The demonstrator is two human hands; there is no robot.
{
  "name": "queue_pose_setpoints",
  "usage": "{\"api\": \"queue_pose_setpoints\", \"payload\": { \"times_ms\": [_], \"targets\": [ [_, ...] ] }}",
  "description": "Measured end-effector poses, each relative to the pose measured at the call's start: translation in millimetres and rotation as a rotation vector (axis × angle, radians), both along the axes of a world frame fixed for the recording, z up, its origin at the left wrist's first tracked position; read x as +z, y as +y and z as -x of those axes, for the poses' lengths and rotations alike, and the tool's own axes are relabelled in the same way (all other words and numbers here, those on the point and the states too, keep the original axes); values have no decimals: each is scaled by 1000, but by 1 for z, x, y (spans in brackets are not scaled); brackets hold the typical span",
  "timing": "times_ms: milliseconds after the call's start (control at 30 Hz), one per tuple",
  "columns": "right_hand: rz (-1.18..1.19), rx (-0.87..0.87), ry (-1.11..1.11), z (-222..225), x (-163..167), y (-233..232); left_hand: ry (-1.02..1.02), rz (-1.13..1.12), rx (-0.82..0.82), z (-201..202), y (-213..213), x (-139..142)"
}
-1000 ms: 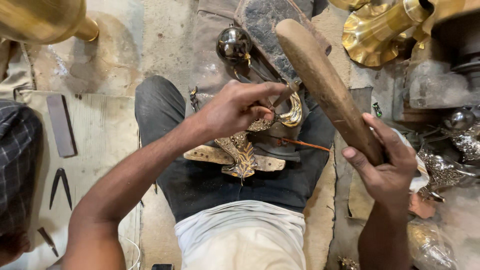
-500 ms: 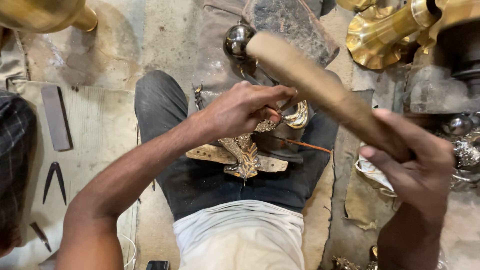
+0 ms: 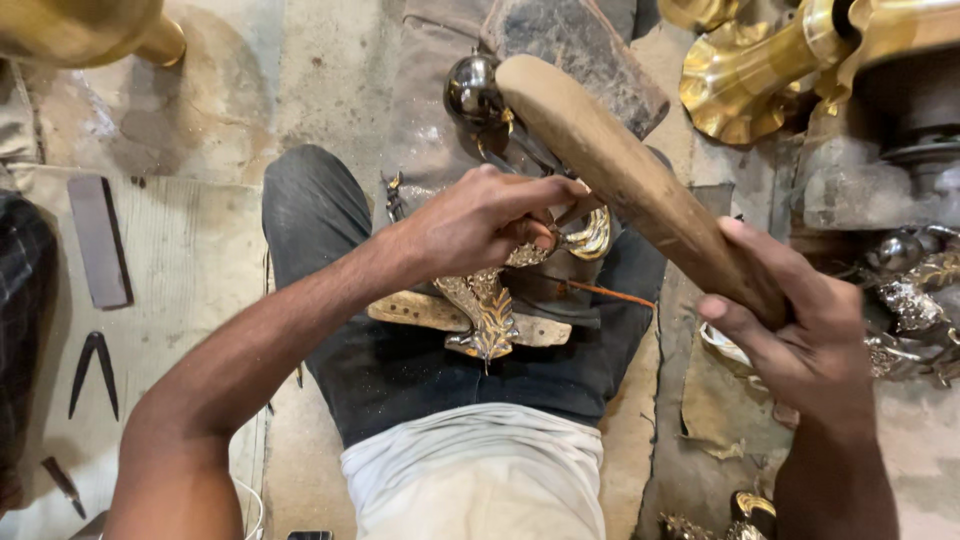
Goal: The person sits on the workshop floor with an ornate brass figurine clamped on a wooden board on their lap. They hold a small punch against the metal surface and strike it repeatedly with a wooden mallet, repositioning the punch to work different areas of the decoration, then turn the piece and continue hammering.
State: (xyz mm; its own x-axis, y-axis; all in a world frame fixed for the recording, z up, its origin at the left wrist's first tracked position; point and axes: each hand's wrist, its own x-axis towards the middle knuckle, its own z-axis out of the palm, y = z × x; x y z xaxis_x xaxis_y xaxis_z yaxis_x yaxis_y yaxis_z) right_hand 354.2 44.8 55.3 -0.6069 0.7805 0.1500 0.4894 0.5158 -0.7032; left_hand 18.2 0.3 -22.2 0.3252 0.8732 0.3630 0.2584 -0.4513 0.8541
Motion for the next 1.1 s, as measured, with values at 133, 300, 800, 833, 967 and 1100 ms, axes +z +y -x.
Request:
{"api": "queue_pose_setpoints", "payload": {
  "times_ms": [133, 300, 800, 833, 967, 1100],
  "targets": [
    [76, -61, 196, -7, 0, 5, -1, 59, 17, -1, -1, 0],
    [110, -36, -1, -7, 9, 7, -45, -6, 13, -3, 3, -2],
    [71, -10, 51, 9, 15, 2, -65, 6, -32, 1, 1, 3],
    [21, 68, -94, 9, 15, 1, -43, -15, -16, 0, 2, 2],
    [37, -53, 144, 8, 15, 5, 4, -1, 26, -2, 2, -1],
    [98, 9, -23, 7, 17, 11, 13, -37, 49, -2, 3, -3]
  ]
}}
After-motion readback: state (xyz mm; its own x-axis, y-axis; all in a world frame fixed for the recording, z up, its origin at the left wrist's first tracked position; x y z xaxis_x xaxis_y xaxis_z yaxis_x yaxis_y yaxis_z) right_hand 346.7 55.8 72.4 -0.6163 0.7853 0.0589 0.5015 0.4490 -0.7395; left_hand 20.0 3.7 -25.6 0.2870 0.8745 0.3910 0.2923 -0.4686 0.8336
